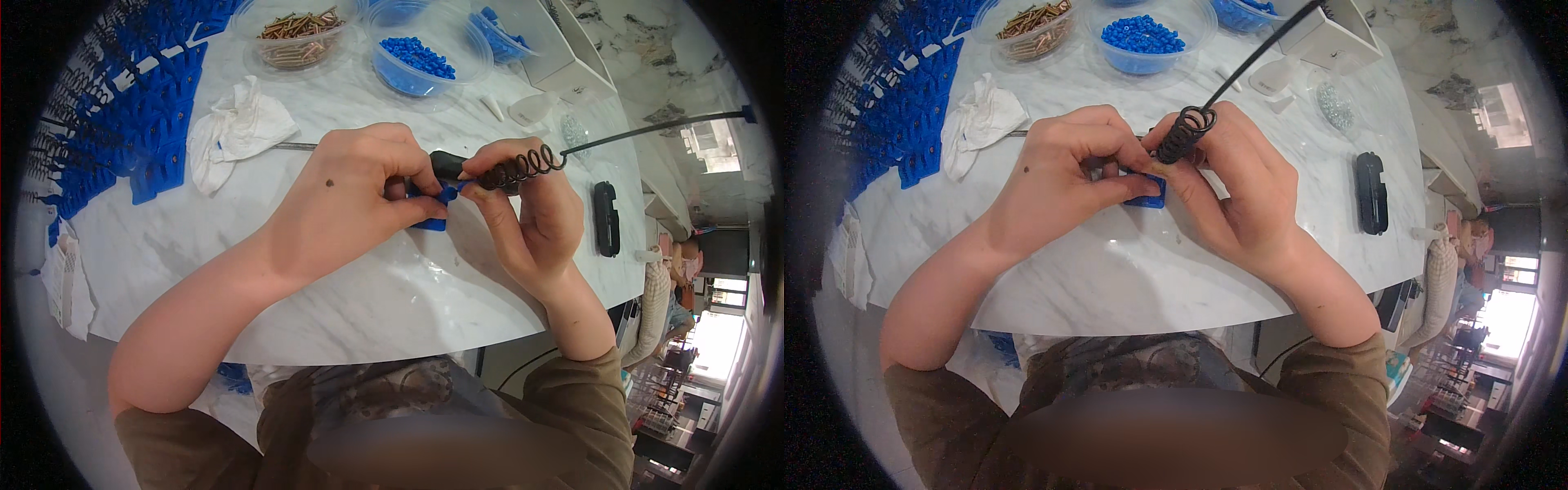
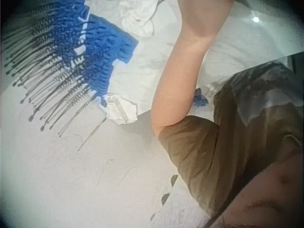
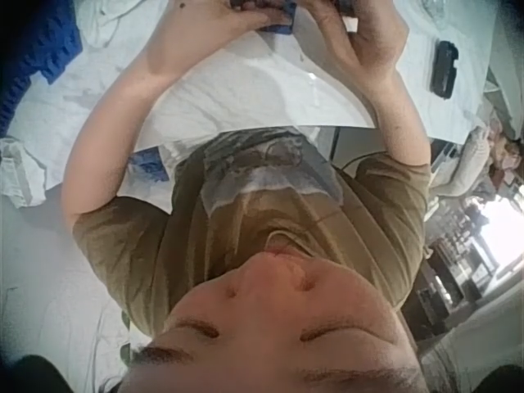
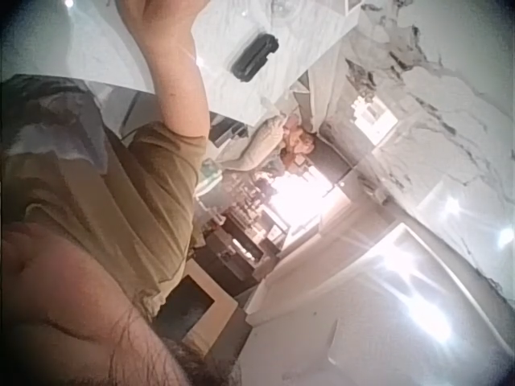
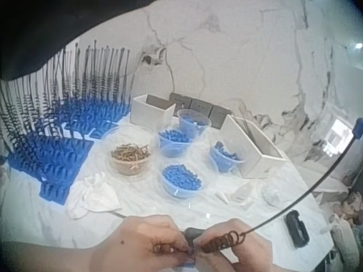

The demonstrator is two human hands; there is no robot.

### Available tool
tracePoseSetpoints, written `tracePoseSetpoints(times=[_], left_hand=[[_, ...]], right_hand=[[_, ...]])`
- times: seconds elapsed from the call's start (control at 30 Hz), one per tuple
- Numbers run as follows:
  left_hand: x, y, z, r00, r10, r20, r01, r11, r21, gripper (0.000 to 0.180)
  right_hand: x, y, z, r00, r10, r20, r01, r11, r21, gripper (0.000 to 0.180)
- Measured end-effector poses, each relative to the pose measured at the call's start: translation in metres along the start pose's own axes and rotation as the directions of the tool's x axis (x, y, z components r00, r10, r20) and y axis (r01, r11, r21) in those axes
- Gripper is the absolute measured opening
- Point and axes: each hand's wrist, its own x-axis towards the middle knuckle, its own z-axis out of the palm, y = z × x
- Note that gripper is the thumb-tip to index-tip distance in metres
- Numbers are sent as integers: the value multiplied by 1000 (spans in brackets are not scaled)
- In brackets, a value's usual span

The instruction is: Assembling small blue plastic components with black springs and a metal rod.

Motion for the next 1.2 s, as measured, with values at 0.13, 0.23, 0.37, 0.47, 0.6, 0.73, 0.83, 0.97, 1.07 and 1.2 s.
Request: tracePoseSetpoints(times=[0.13,0.23,0.37,0.47,0.6,0.73,0.83,0.97,1.07,1.2], left_hand=[[0,1,-1,1000,0,0,0,1000,-13,15],[0,1,-1,1000,-11,12,11,1000,-9,15],[0,0,-1,1000,-8,9,8,1000,-8,15],[-1,1,-1,1000,-10,9,10,1000,-12,14],[0,3,-2,1000,-10,15,10,1000,6,14],[0,1,-1,1000,6,11,-6,1000,-8,13],[0,1,-1,1000,5,7,-5,1000,-18,13],[0,1,-1,1000,-7,9,7,1000,-14,13],[0,2,-2,1000,8,11,-8,1000,2,12],[0,3,-2,1000,-3,12,3,1000,-16,12]], right_hand=[[0,-3,2,999,39,-19,-38,998,50,20],[0,-4,2,999,48,-7,-47,999,25,19],[0,-4,2,999,50,-16,-50,998,33,19],[0,-4,2,999,52,-10,-52,998,32,19],[0,-4,0,998,60,9,-60,998,17,19],[-1,-2,1,999,41,-6,-41,999,27,20],[0,-2,1,999,40,-9,-39,999,35,20],[0,-2,0,999,43,1,-44,999,27,20],[0,-2,0,999,43,-5,-43,999,29,20],[0,-4,2,999,48,-16,-48,999,25,21]])
